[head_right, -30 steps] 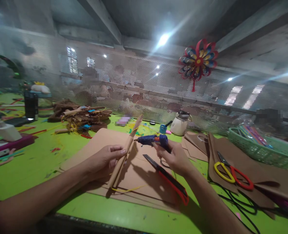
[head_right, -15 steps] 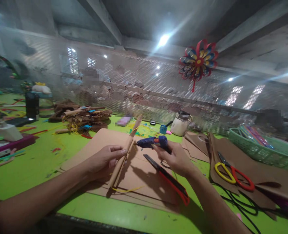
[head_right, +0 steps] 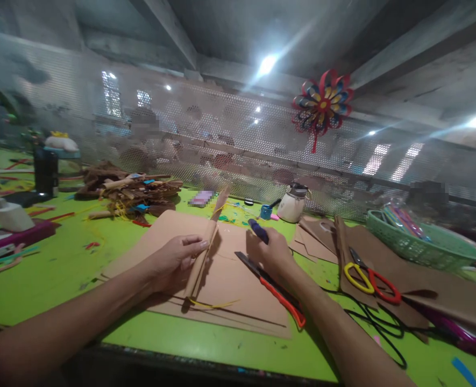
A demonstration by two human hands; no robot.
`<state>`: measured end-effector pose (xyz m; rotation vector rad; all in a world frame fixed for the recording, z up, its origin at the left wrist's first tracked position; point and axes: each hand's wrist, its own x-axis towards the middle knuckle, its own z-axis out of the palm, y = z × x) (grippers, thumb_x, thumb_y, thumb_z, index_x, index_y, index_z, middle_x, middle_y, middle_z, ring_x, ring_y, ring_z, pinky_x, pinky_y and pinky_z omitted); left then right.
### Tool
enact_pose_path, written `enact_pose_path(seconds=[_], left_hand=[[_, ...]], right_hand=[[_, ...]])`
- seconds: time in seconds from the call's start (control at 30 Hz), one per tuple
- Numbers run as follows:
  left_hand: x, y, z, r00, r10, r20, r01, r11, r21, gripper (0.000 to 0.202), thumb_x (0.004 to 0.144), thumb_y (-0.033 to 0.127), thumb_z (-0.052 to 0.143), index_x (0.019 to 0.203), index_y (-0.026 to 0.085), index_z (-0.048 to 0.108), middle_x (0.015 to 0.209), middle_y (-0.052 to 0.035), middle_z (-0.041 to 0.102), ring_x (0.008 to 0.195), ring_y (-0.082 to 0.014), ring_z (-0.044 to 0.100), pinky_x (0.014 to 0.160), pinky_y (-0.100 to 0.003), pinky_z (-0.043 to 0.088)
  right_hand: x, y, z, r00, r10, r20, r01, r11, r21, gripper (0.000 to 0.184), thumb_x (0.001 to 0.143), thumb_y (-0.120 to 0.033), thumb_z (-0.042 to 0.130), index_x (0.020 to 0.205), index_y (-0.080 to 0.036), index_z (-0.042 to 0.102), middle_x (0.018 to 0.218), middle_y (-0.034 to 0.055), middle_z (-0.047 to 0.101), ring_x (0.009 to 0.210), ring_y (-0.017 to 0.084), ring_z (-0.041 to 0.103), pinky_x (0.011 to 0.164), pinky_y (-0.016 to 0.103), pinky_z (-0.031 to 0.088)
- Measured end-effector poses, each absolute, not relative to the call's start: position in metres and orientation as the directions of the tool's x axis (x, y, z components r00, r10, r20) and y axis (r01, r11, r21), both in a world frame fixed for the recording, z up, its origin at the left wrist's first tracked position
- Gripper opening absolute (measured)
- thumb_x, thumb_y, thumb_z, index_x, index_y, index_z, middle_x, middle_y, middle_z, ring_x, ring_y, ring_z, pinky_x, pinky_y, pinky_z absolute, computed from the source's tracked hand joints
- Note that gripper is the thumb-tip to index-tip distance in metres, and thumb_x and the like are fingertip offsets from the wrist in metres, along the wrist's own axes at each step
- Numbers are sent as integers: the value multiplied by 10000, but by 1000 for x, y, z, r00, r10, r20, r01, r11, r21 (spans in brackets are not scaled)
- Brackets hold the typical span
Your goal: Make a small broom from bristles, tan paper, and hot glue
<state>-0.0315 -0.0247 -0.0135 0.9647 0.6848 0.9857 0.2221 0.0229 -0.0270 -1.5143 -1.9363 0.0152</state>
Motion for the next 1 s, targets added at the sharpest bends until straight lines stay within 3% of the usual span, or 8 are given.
enact_pose_path(seconds=[0.17,0.3,0.4,0.47,0.57,0.67,0.87,1.0], left_hand=[[-32,-24,-16,410,910,-60,-340,213,916,249,679,254,760,839,123,621,672,-38,619,588,-144,596,569,-271,490],[-32,-23,-15,362,932,-1,-365,143,920,229,660,235,775,797,108,643,708,-40,630,617,-124,589,647,-262,490],[-31,-22,-15,354,932,74,-387,74,919,229,655,262,784,767,110,654,688,-26,617,641,-126,584,668,-257,476],[-31,-21,-15,364,923,121,-388,32,921,242,657,289,784,766,114,658,672,-12,603,652,-129,580,672,-261,467],[-32,-20,-16,363,915,174,-338,-45,940,260,681,318,763,814,115,671,674,-10,606,666,-134,571,687,-273,456],[-34,-21,-16,361,911,198,-284,-94,954,252,712,325,733,841,116,676,726,-32,639,712,-154,584,726,-298,456],[-34,-26,-10,454,865,212,-339,-52,939,254,753,335,709,877,117,669,751,-39,649,719,-152,588,751,-307,456],[-36,-35,-3,570,802,180,-410,88,908,264,784,324,692,939,113,654,717,-25,626,664,-111,555,676,-242,432]], right_hand=[[211,40,-36,-179,870,459,875,354,-330,208,680,-236,676,857,-130,700,872,111,641,865,253,558,754,328,429],[205,29,-13,-241,862,445,856,405,-322,224,626,-106,676,847,-123,709,956,131,658,944,267,558,840,353,422],[187,5,12,-247,841,481,829,440,-344,188,797,-192,557,886,-118,706,971,132,669,940,233,575,841,338,429],[168,-11,23,-270,838,475,741,495,-453,282,872,-313,493,877,-132,709,868,89,688,809,190,602,742,300,456],[137,-24,25,-268,852,450,535,520,-666,337,862,-399,507,884,-132,712,795,59,694,738,175,608,669,283,460],[119,-26,17,-233,863,448,351,504,-789,316,842,-389,537,928,-139,710,851,65,703,765,184,619,683,295,476],[127,-31,12,-232,754,615,316,656,-685,256,846,-282,540,994,-170,716,832,59,641,784,178,560,704,300,448],[139,-32,16,-302,765,568,81,614,-785,218,871,-298,547,950,-196,723,736,21,592,705,144,524,658,279,425]])
